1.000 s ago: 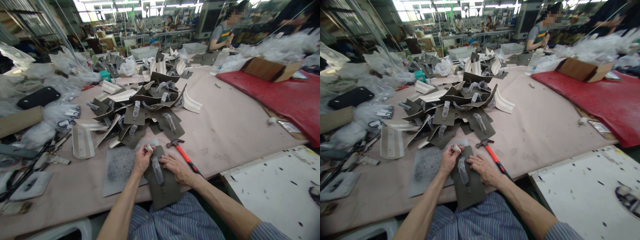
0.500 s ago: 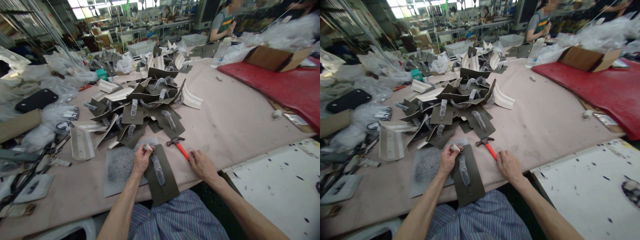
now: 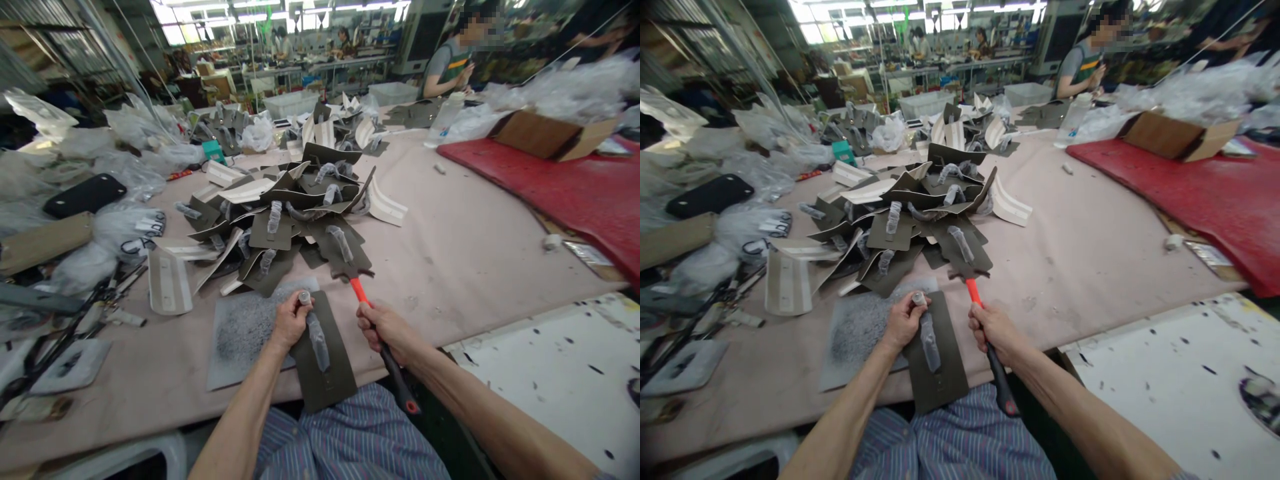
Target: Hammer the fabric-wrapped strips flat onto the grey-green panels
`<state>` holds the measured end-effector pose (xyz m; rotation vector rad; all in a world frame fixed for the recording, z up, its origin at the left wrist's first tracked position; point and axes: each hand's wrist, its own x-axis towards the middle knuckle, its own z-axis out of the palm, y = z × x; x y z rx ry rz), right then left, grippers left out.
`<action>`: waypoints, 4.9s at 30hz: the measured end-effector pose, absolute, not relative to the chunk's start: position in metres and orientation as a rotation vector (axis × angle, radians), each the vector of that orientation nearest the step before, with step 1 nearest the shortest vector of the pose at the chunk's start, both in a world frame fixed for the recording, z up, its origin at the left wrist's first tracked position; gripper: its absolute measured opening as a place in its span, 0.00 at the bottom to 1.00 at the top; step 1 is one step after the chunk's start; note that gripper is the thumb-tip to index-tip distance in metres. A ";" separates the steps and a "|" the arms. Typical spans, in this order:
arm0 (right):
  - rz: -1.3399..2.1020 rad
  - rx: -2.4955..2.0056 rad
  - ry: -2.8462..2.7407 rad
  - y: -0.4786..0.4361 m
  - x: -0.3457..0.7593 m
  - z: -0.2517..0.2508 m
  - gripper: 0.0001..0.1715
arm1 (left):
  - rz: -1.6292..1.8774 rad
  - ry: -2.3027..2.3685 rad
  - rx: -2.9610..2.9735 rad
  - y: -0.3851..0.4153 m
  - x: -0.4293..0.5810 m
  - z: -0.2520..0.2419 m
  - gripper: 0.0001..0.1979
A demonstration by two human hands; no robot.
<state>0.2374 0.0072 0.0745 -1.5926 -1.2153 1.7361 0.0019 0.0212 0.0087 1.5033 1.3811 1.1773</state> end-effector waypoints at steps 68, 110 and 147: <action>0.790 -1.671 -2.189 -0.047 0.145 0.054 0.28 | 1.441 1.232 0.903 0.026 0.010 0.007 0.20; 0.457 -1.616 -2.323 0.000 0.234 0.120 0.14 | 1.141 1.415 1.620 0.031 0.006 0.002 0.08; 0.504 -1.076 -2.775 -0.011 0.163 0.056 0.15 | 1.357 1.386 1.134 0.041 0.006 -0.003 0.12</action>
